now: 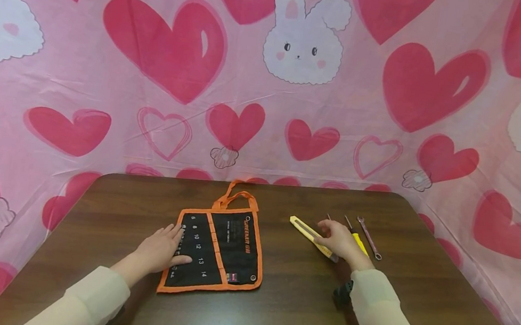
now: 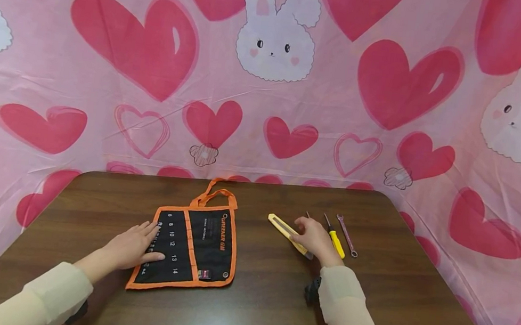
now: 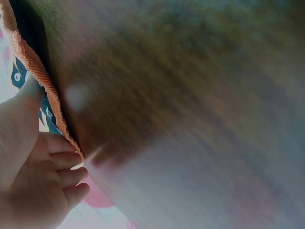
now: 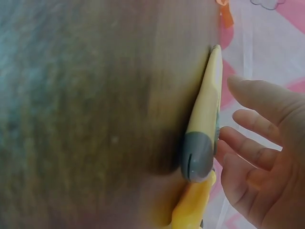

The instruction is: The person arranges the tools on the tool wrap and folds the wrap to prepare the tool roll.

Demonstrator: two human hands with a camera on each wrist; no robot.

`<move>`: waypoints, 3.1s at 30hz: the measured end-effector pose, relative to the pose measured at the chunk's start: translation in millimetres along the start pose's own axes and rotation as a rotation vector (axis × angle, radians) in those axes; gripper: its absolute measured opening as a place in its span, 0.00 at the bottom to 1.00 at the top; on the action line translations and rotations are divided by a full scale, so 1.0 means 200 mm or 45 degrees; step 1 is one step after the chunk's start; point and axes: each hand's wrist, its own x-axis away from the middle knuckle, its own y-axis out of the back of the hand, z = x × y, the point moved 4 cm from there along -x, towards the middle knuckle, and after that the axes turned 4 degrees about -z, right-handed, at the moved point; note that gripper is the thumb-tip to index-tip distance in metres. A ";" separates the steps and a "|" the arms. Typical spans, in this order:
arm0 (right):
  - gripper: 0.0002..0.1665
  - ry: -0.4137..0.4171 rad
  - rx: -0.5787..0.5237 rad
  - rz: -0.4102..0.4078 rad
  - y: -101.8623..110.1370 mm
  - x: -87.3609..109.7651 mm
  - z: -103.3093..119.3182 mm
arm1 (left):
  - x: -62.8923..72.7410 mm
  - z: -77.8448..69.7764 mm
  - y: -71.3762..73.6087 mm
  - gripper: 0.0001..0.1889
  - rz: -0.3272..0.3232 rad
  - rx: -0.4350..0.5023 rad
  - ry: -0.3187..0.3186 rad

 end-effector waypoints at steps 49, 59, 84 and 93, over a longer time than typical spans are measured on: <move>0.16 0.010 0.058 0.040 -0.01 0.00 0.04 | -0.01 0.00 0.00 0.43 -0.014 -0.012 -0.010; 0.16 0.058 0.023 0.011 0.01 0.00 0.12 | 0.01 0.00 0.00 0.44 -0.012 -0.001 -0.015; 0.15 0.242 0.056 -0.020 0.00 0.02 0.33 | 0.01 -0.01 0.00 0.44 -0.008 -0.005 -0.017; 0.16 0.232 0.062 0.027 -0.05 0.03 0.39 | 0.00 -0.01 0.00 0.44 -0.009 -0.011 -0.020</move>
